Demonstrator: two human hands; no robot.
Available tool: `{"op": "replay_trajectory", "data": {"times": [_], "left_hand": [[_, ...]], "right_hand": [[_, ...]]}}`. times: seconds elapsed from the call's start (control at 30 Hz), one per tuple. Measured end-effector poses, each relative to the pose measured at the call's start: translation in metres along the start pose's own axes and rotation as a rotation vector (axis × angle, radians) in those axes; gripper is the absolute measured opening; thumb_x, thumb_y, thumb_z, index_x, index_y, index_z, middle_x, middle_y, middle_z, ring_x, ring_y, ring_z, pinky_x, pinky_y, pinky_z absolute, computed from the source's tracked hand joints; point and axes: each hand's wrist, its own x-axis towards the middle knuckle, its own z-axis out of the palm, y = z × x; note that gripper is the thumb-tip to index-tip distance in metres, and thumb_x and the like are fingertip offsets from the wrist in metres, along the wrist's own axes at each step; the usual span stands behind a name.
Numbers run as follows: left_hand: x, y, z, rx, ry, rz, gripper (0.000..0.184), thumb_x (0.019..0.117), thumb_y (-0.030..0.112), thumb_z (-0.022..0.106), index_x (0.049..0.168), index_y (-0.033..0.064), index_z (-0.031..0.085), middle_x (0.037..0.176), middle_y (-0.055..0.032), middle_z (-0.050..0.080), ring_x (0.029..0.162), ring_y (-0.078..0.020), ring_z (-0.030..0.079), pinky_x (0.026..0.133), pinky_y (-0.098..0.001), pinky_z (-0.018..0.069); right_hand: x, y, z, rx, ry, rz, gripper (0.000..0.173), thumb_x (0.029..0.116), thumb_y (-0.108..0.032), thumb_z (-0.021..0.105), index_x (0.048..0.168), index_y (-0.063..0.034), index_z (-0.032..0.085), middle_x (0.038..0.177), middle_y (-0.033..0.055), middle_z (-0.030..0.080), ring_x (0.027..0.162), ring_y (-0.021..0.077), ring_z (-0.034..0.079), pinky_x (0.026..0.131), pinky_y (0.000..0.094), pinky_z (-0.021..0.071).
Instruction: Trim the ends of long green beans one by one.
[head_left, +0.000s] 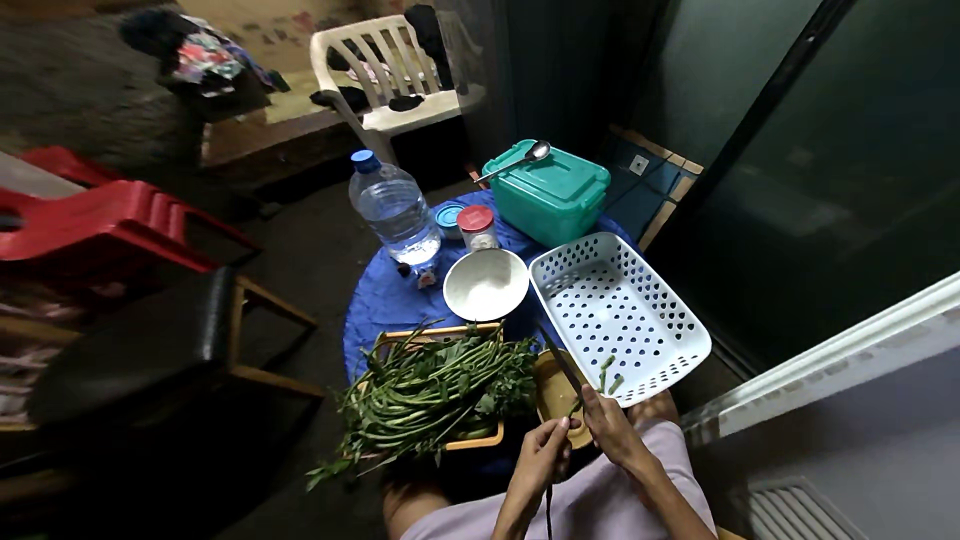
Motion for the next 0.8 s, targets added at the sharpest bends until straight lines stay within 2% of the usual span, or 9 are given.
{"op": "replay_trajectory", "data": {"times": [0.13,0.23,0.4,0.43,0.53,0.57,0.67,0.73,0.8], "left_hand": [[-0.014,-0.006,-0.007,0.107,0.034,0.014,0.030,0.1096,0.020,0.045,0.118,0.0002,0.066,0.070,0.0022,0.061,0.051,-0.0038,0.053,0.049,-0.0197,0.0479],[-0.022,-0.010,-0.009,0.167,0.052,0.039,0.029,0.1085,0.017,0.046,0.114,0.0006,0.070,0.065,0.0035,0.058,0.048,-0.0033,0.051,0.047,-0.0194,0.0465],[-0.022,-0.011,-0.001,0.207,0.076,0.020,0.029,0.1089,0.017,0.047,0.111,0.0016,0.071,0.062,0.0034,0.056,0.046,-0.0037,0.047,0.045,-0.0193,0.0427],[-0.021,-0.011,-0.002,0.208,0.082,0.011,0.030,0.1090,0.017,0.046,0.110,0.0017,0.072,0.062,0.0032,0.056,0.046,-0.0037,0.047,0.045,-0.0194,0.0423],[-0.018,-0.010,-0.005,0.216,0.099,-0.013,0.030,0.1096,0.018,0.045,0.111,0.0017,0.071,0.062,0.0030,0.056,0.046,-0.0039,0.047,0.045,-0.0194,0.0420],[-0.016,-0.009,-0.005,0.222,0.102,-0.018,0.031,0.1097,0.017,0.045,0.111,0.0017,0.071,0.063,0.0031,0.056,0.046,-0.0037,0.047,0.045,-0.0194,0.0419],[-0.011,-0.006,-0.004,0.230,0.100,-0.033,0.031,0.1101,0.019,0.045,0.111,0.0022,0.072,0.063,0.0034,0.056,0.047,-0.0033,0.046,0.045,-0.0191,0.0404],[-0.009,-0.004,-0.001,0.227,0.086,-0.025,0.030,0.1098,0.018,0.046,0.111,0.0025,0.072,0.063,0.0035,0.056,0.047,-0.0029,0.045,0.044,-0.0187,0.0387],[-0.010,0.000,0.000,0.226,0.076,-0.018,0.029,0.1094,0.018,0.047,0.110,0.0026,0.072,0.063,0.0034,0.056,0.047,-0.0025,0.045,0.044,-0.0185,0.0375]], "right_hand": [[0.003,-0.009,-0.006,-0.056,0.137,0.065,0.063,0.1122,-0.042,0.023,0.114,0.0030,0.067,0.074,0.0099,0.059,0.061,0.0193,0.056,0.064,0.0406,0.0515],[0.009,-0.009,-0.012,-0.060,0.223,0.104,0.063,0.1122,-0.043,0.025,0.114,0.0031,0.067,0.078,0.0131,0.061,0.065,0.0230,0.059,0.066,0.0440,0.0526],[0.019,-0.003,-0.017,-0.100,0.291,0.196,0.068,0.1115,-0.048,0.021,0.102,0.0015,0.066,0.076,0.0141,0.061,0.068,0.0270,0.060,0.068,0.0476,0.0511],[0.020,-0.002,-0.021,-0.084,0.296,0.202,0.067,0.1115,-0.048,0.020,0.108,0.0008,0.066,0.078,0.0139,0.061,0.067,0.0265,0.060,0.068,0.0471,0.0512],[0.018,0.004,-0.029,-0.038,0.279,0.179,0.059,0.1119,-0.045,0.022,0.142,-0.0088,0.057,0.079,0.0123,0.061,0.061,0.0239,0.056,0.064,0.0447,0.0521],[0.016,0.005,-0.029,-0.026,0.265,0.155,0.058,0.1120,-0.045,0.022,0.146,-0.0111,0.054,0.076,0.0106,0.059,0.059,0.0223,0.055,0.062,0.0432,0.0520],[0.005,-0.001,-0.024,-0.032,0.121,0.071,0.058,0.1117,-0.044,0.021,0.142,-0.0119,0.059,0.074,0.0063,0.059,0.056,0.0171,0.053,0.060,0.0394,0.0513],[0.000,-0.009,-0.020,-0.119,0.004,0.040,0.059,0.1118,-0.043,0.022,0.137,-0.0075,0.062,0.086,0.0127,0.066,0.066,0.0218,0.059,0.068,0.0436,0.0528],[0.000,-0.010,-0.014,-0.202,-0.031,0.039,0.063,0.1114,-0.046,0.021,0.128,-0.0033,0.063,0.087,0.0157,0.066,0.073,0.0270,0.063,0.073,0.0473,0.0522]]}}
